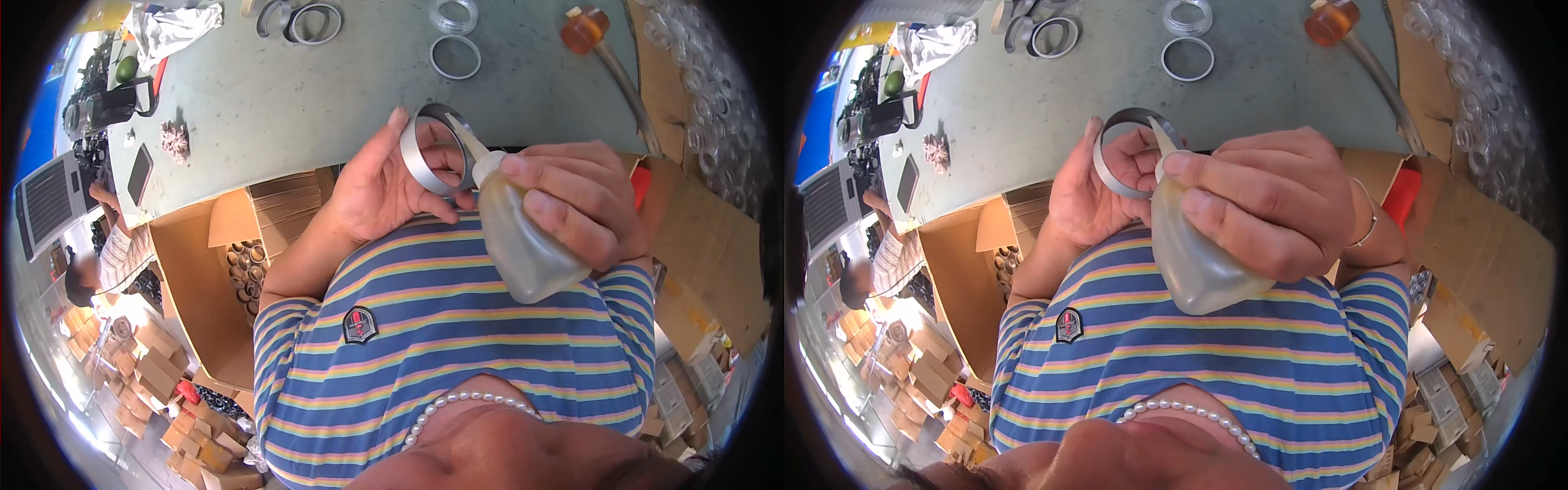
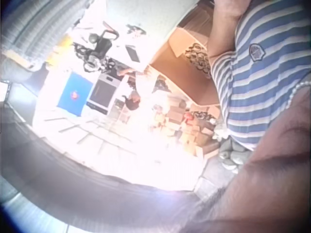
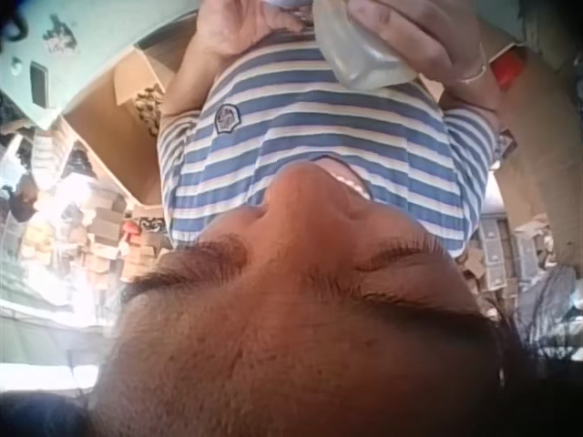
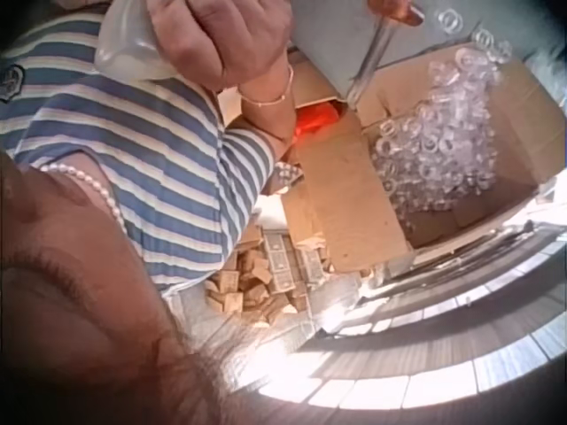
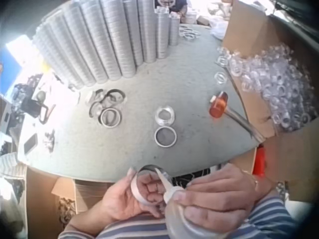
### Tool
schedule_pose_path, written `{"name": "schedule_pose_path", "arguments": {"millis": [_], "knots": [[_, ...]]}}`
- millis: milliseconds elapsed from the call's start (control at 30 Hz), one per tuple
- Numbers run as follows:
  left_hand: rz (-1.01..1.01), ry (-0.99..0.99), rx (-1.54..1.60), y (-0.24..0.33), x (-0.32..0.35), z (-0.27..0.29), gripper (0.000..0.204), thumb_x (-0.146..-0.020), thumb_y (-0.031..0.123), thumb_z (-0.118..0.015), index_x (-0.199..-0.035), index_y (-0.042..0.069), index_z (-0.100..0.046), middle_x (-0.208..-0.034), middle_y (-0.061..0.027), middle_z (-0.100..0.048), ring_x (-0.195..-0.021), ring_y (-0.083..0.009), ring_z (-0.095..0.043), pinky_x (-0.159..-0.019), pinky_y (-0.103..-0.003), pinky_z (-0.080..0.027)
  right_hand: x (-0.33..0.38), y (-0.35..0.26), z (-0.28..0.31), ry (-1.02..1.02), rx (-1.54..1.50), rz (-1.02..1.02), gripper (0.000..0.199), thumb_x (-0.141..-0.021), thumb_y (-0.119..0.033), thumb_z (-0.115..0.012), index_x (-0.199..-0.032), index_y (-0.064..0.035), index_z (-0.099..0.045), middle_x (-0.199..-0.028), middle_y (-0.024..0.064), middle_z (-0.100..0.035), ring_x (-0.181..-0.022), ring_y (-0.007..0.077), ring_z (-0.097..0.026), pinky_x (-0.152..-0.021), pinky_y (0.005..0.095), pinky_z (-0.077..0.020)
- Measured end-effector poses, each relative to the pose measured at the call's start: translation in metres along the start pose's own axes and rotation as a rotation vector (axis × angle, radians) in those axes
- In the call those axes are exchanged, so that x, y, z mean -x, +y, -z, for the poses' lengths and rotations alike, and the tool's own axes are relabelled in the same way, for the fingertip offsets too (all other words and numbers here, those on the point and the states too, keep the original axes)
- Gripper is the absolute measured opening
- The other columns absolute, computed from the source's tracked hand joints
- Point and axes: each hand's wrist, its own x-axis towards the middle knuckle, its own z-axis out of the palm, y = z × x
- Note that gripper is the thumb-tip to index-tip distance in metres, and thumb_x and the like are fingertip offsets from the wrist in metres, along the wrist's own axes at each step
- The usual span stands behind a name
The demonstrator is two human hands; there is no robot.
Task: Applying glue to plastic rings and assembling them into plastic containers in a manufacturing workshop.
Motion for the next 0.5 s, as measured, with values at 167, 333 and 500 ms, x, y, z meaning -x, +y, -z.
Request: {"name": "schedule_pose_path", "arguments": {"millis": [167, 333, 500], "knots": [[-0.176, -0.007, -0.166, -0.003, 0.000, 0.004, 0.057, -0.102, 0.047, -0.041, -0.132, -0.001, -0.044, -0.116, -0.0201, -0.059, -0.099, -0.0283, -0.065, -0.080, -0.040, -0.060, 0.000, -0.006, 0.010, -0.042, -0.028, -0.122, 0.029, -0.079, -0.004, -0.070, -0.103, 0.0059, -0.058, -0.093, 0.0236, -0.068, -0.064, 0.0241, -0.069, -0.054, 0.0314, -0.0592], [-0.656, 0.124, -1.012, 0.001, -0.008, -0.002, 0.063, -0.079, 0.020, -0.079, -0.133, 0.004, -0.049, -0.123, -0.0090, -0.053, -0.115, -0.0181, -0.055, -0.084, -0.036, -0.056, 0.003, -0.012, 0.034, -0.333, 0.067, -0.566, 0.046, -0.086, -0.024, -0.071, -0.114, 0.0075, -0.053, -0.101, 0.0219, -0.065, -0.088, 0.0329, -0.068, -0.063, 0.0358, -0.0597], [-0.516, 0.766, -2.206, 0.022, -0.027, 0.041, 0.070, -0.067, 0.022, -0.085, -0.129, 0.006, -0.055, -0.121, -0.0174, -0.053, -0.108, -0.0359, -0.055, -0.090, -0.040, -0.050, 0.059, 0.006, 0.011, 0.721, -0.225, -0.870, 0.064, -0.089, -0.050, -0.061, -0.120, 0.0049, -0.049, -0.108, 0.0223, -0.059, -0.093, 0.0308, -0.064, -0.054, 0.0354, -0.0557]]}}
